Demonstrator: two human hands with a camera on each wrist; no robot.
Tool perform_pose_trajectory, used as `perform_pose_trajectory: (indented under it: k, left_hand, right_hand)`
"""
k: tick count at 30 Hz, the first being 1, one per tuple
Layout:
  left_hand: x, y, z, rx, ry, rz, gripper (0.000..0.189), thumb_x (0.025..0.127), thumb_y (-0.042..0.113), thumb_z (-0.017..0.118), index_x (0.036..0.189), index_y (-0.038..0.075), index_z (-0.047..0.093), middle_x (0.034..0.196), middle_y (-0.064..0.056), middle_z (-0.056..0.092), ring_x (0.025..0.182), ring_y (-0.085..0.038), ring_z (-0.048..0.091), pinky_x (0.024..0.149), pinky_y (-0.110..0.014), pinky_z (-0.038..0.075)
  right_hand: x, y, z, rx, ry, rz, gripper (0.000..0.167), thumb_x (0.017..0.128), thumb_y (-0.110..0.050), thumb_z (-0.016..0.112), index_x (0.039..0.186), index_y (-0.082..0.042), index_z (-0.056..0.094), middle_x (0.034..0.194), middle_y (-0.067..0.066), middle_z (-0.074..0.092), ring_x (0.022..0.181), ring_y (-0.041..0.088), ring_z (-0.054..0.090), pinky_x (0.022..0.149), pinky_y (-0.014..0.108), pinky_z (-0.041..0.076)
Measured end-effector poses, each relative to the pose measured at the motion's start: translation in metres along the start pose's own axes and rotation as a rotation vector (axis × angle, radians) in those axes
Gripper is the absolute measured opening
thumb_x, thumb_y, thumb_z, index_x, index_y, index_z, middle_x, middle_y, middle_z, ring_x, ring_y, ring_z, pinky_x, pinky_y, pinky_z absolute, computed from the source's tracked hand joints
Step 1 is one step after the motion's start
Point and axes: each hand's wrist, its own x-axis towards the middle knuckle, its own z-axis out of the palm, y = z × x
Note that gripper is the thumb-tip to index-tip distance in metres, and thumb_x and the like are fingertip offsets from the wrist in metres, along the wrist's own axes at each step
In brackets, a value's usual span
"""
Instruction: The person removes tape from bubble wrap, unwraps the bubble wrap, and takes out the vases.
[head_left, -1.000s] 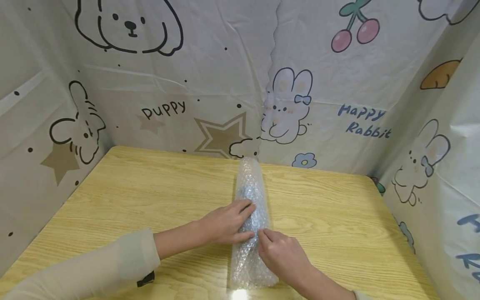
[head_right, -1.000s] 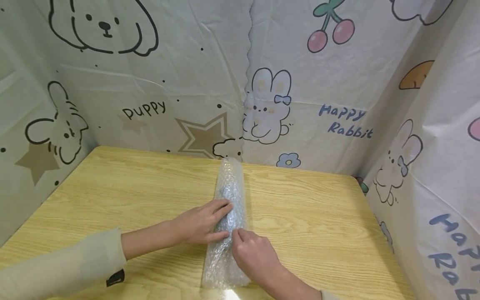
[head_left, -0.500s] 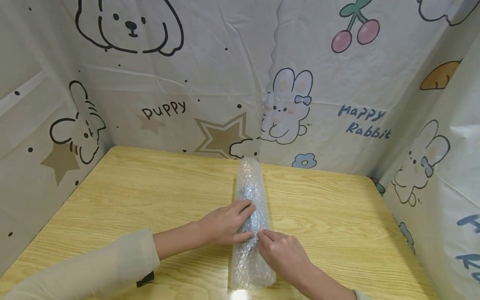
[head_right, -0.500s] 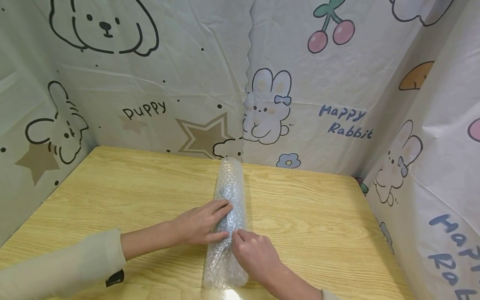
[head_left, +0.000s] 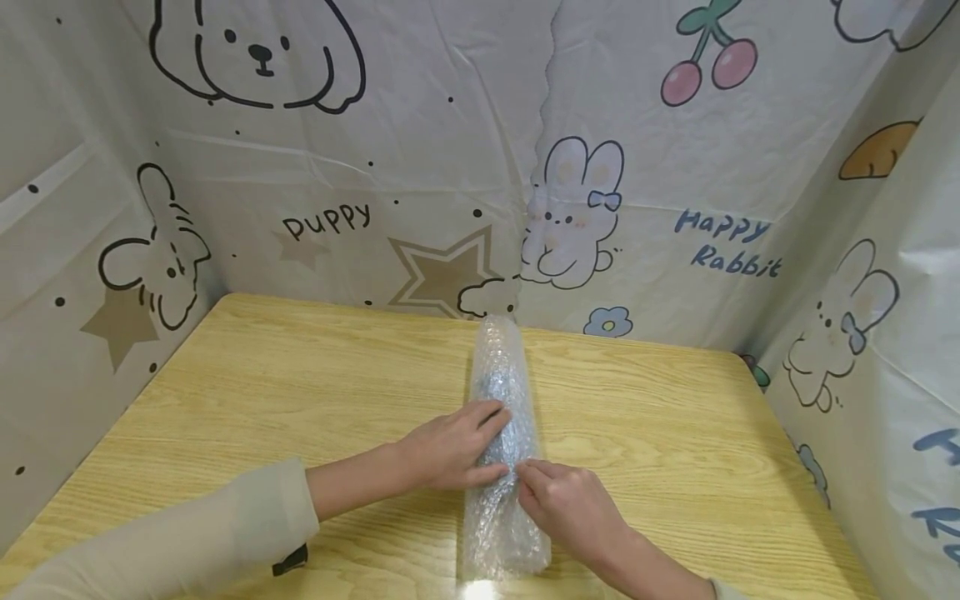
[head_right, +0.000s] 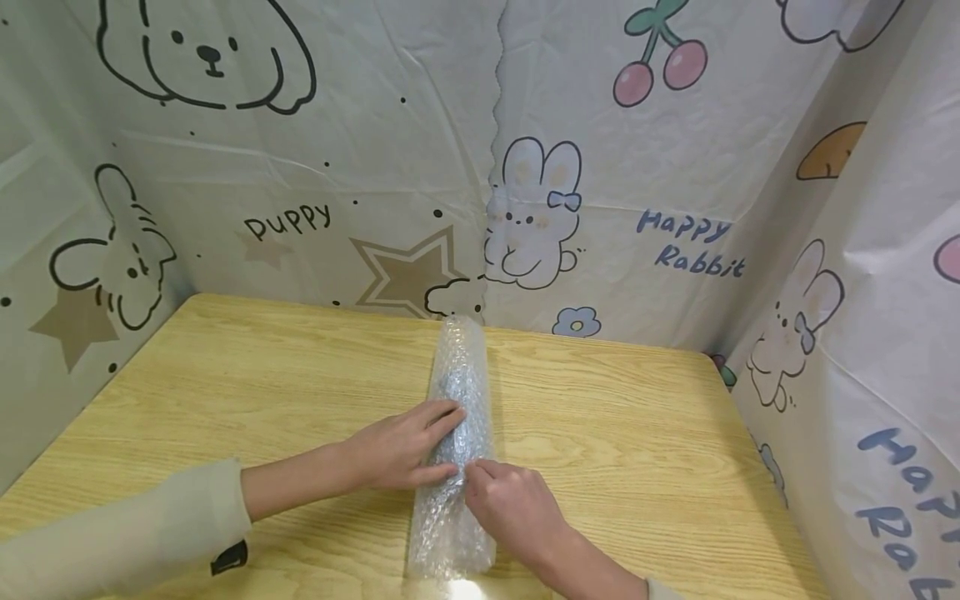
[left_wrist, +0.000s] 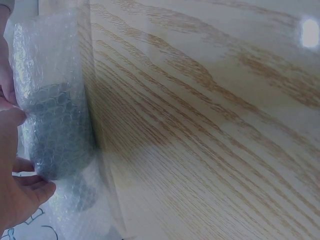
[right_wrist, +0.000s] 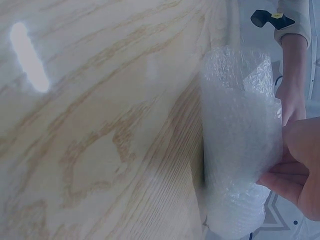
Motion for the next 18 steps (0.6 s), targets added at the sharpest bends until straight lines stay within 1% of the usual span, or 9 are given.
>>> perform_pose_trajectory:
  k: [7, 11, 18]
  left_hand:
    - [-0.0019, -0.0019, 0.0015, -0.008, 0.018, 0.015, 0.069, 0.097, 0.046, 0.060, 0.139, -0.008, 0.048, 0.136, -0.023, 0.053, 0.124, -0.031, 0.054, 0.099, -0.032, 0.050]
    - [-0.0023, -0.0024, 0.0017, -0.001, 0.026, 0.018, 0.070, 0.097, 0.047, 0.061, 0.139, -0.008, 0.048, 0.135, -0.022, 0.053, 0.124, -0.030, 0.054, 0.099, -0.032, 0.050]
    - [-0.0022, -0.0019, 0.0013, -0.004, 0.013, 0.017, 0.071, 0.098, 0.047, 0.060, 0.140, -0.009, 0.047, 0.136, -0.023, 0.052, 0.124, -0.031, 0.054, 0.101, -0.032, 0.049]
  right_hand:
    - [0.0001, 0.0009, -0.0010, 0.077, 0.008, 0.040, 0.023, 0.069, 0.007, 0.077, 0.090, 0.001, 0.076, 0.087, 0.009, 0.075, 0.071, 0.016, 0.073, 0.060, 0.013, 0.055]
    - [0.0006, 0.0014, -0.0015, 0.079, 0.017, 0.040, 0.022, 0.068, 0.007, 0.076, 0.089, 0.000, 0.075, 0.086, 0.008, 0.075, 0.070, 0.016, 0.073, 0.060, 0.013, 0.055]
    - [-0.0021, 0.0029, -0.0009, 0.080, 0.051, 0.059, 0.020, 0.068, 0.006, 0.075, 0.086, -0.002, 0.074, 0.084, 0.006, 0.075, 0.067, 0.014, 0.072, 0.057, 0.013, 0.054]
